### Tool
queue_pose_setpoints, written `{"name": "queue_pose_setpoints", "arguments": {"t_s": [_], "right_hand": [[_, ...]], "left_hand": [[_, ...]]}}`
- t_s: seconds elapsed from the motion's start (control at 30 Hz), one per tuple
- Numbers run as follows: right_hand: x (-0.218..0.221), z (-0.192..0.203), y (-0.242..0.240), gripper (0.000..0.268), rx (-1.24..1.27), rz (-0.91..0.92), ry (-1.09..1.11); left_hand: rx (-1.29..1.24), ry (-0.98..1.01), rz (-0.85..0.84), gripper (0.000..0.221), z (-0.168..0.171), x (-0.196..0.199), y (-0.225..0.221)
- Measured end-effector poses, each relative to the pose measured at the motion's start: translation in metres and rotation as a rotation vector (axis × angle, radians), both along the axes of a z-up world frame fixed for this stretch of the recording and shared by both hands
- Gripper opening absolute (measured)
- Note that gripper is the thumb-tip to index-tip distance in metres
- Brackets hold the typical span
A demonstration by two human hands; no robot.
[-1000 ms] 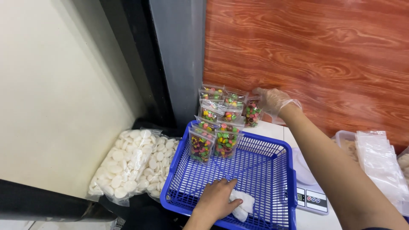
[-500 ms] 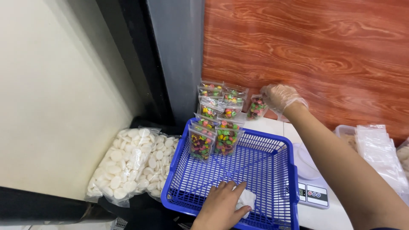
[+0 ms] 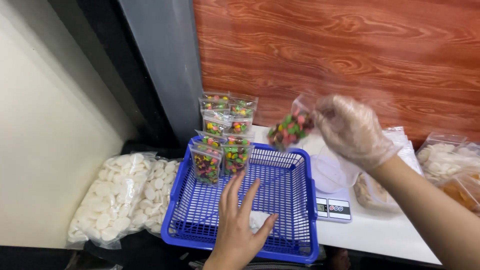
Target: Cleaning, inspecting, and weighing small plastic bags of snacks before placing them in a blue basket.
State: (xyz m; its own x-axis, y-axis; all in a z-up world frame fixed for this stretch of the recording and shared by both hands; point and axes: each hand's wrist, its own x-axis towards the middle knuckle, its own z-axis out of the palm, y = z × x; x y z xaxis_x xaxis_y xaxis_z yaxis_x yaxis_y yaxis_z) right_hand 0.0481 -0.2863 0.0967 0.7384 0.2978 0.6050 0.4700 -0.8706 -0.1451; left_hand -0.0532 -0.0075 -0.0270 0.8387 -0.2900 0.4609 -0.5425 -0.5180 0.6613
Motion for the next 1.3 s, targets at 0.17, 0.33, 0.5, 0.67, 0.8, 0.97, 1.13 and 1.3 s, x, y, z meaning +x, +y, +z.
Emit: {"name": "queue_pose_setpoints", "arguments": {"t_s": [0.17,0.33,0.5,0.67,0.8,0.97,1.13,1.3], "right_hand": [[-0.081,0.001,0.027,0.006,0.187,0.249,0.187],[-0.105,-0.041,0.006,0.014,0.743,0.187,0.709],[-0.089,-0.082,-0.027,0.019,1.290,0.301,1.104],[-0.077,-0.092,-0.037,0.021,1.066,0.099,0.885],[-0.068,-0.094,-0.054,0.044,0.825,0.132,0.565],[-0.073,-0.089,-0.072,0.031,0.858,0.387,0.802],[-0.073,-0.072,-0.093,0.034,0.510,0.397,0.682],[-0.083,-0.062,-0.102,0.022,0.837,0.102,0.643]], "left_hand": [[-0.026,-0.026,0.067,0.087,0.008,-0.007,-0.033],[-0.333,0.856,-0.206,0.064,0.012,-0.012,-0.066],[-0.383,0.631,-0.283,0.063,-0.018,-0.012,-0.088],[-0.385,0.434,-0.286,0.059,-0.026,-0.014,-0.109],[-0.380,0.504,-0.140,0.038,-0.022,-0.011,-0.116],[-0.354,0.508,-0.083,0.045,-0.018,-0.008,-0.121],[-0.324,0.493,-0.063,0.040,-0.011,-0.001,-0.129],[-0.467,0.344,-0.123,0.049,-0.005,0.023,-0.142]]}}
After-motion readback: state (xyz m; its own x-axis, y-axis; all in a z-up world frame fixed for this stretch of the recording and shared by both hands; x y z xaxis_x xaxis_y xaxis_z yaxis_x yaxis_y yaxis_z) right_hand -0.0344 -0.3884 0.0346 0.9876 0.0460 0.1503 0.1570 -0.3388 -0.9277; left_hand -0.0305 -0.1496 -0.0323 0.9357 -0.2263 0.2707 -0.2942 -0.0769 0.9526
